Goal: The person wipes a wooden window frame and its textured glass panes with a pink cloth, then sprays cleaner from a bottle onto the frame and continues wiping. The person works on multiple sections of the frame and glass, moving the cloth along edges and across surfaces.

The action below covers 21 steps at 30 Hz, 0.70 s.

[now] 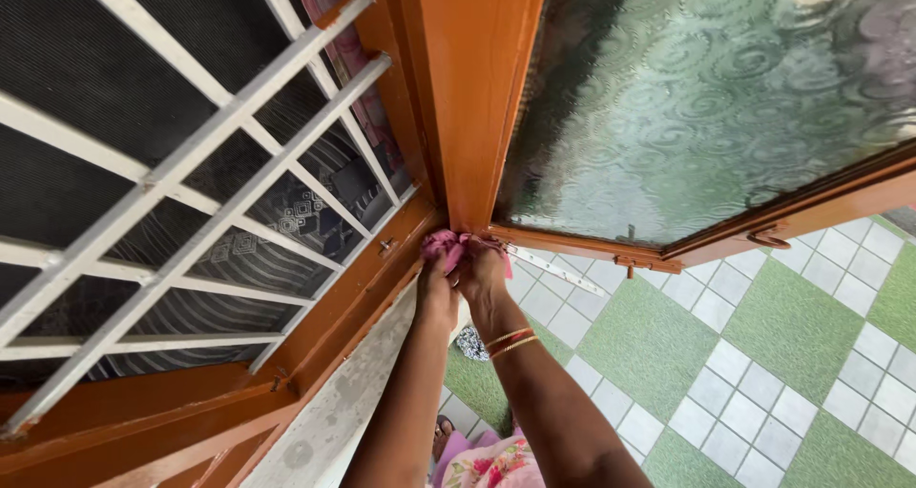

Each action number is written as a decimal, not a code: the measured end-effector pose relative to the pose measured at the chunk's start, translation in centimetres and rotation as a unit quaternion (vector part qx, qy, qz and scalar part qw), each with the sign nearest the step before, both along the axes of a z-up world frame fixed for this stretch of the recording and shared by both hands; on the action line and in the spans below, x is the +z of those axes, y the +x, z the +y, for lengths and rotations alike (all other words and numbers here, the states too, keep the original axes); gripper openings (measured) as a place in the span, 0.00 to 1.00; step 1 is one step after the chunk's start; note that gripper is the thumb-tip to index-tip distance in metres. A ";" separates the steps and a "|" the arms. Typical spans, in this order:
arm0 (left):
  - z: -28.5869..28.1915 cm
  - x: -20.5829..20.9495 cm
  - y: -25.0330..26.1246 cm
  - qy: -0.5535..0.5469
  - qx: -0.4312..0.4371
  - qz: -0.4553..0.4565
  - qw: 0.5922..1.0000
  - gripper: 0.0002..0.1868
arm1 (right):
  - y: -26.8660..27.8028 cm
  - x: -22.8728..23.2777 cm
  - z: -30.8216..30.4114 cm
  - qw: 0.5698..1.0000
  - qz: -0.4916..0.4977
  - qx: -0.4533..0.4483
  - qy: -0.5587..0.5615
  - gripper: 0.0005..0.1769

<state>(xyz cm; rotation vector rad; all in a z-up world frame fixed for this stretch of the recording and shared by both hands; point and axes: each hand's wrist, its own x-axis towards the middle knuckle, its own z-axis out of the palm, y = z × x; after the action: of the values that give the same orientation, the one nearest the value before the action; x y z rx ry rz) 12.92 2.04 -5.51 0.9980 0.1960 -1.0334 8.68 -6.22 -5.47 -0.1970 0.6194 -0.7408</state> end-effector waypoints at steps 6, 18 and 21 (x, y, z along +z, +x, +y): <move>-1.6 11.9 0.3 0.071 0.018 -0.120 0.990 0.24 | -0.3 11.4 0.8 0.989 0.120 -0.076 0.052 0.09; -2.9 11.0 1.1 0.068 0.026 -0.221 0.973 0.22 | -0.8 16.0 3.3 0.979 0.165 -0.105 -0.061 0.11; -3.1 5.9 0.7 0.089 -0.054 -0.069 0.992 0.25 | -1.1 9.7 1.9 0.980 0.198 -0.034 -0.010 0.09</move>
<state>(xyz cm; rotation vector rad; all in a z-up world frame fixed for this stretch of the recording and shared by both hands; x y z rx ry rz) 13.59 -1.06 0.41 1.2490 0.1227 -1.0544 7.55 -4.30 4.23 -0.3490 1.0016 -0.7799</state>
